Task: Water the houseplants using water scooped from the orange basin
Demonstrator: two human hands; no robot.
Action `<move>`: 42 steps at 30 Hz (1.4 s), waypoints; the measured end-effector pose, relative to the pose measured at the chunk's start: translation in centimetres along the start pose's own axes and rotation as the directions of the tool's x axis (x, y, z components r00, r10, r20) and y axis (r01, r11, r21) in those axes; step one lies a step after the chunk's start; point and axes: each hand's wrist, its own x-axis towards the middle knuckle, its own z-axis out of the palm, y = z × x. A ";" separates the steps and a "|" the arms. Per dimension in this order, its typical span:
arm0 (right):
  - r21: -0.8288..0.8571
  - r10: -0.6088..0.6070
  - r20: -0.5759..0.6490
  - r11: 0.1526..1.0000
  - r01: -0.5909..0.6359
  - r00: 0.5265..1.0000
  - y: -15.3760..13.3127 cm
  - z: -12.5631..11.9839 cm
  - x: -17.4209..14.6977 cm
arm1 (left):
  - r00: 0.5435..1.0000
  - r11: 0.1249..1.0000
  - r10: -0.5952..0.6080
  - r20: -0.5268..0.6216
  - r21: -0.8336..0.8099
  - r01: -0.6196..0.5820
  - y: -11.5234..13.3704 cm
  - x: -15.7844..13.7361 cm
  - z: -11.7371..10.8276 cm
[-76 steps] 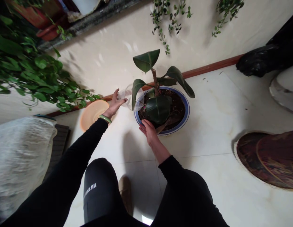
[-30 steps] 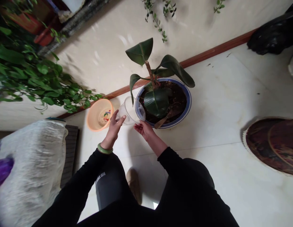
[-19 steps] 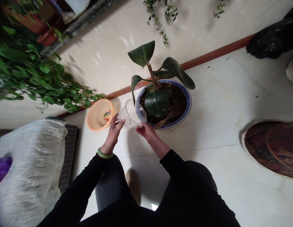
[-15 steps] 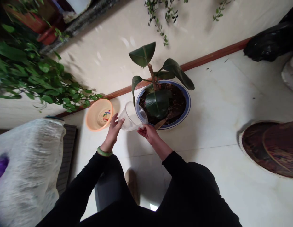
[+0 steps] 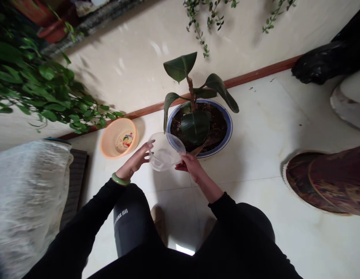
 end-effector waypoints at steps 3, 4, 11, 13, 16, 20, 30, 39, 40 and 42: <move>-0.079 -0.004 -0.069 0.997 -0.002 0.998 -0.6 0.0 -1.7 | 1.000 0.995 -0.014 -0.006 -0.099 0.014 -1.2 -0.8 0.1; -0.072 -0.010 -0.091 0.997 0.003 0.996 -0.6 -0.1 -2.4 | 1.000 0.991 -0.024 -0.007 -0.128 0.023 -1.6 -1.1 0.4; 0.094 0.118 -0.006 0.989 -0.117 0.993 -0.2 -2.9 -7.9 | 0.999 0.942 0.025 -0.023 -0.335 -0.031 -4.1 -4.1 6.9; 0.094 0.062 -0.027 0.994 -0.059 0.998 -0.6 -4.3 -9.0 | 0.997 0.910 0.077 0.021 -0.409 -0.062 -4.9 -4.7 9.4; 0.040 0.012 -0.100 0.999 -0.008 0.995 -2.2 -6.9 -10.9 | 0.978 0.864 0.162 0.130 -0.498 -0.077 -5.9 -4.7 12.5; -0.053 -0.016 -0.189 0.999 0.006 0.982 -5.6 -10.6 -13.4 | 0.958 0.856 0.225 0.180 -0.505 -0.106 -5.4 -2.5 15.5; -0.280 -0.341 -0.382 0.928 0.244 0.859 -14.0 -15.5 -10.2 | 0.986 0.803 0.161 0.035 -0.585 -0.110 2.8 5.7 18.2; -0.544 -0.538 -0.428 0.795 0.268 0.727 -20.3 -15.0 -1.5 | 0.996 0.774 0.070 0.061 -0.633 -0.016 2.2 4.9 12.0; -0.577 -0.559 -0.415 0.772 0.267 0.718 -20.9 -14.9 -0.7 | 0.996 0.772 0.071 0.058 -0.635 -0.018 2.1 4.9 11.5; -0.652 -0.615 -0.370 0.706 0.276 0.696 -22.2 -14.7 1.0 | 0.996 0.771 0.071 0.048 -0.636 -0.025 1.9 5.0 10.9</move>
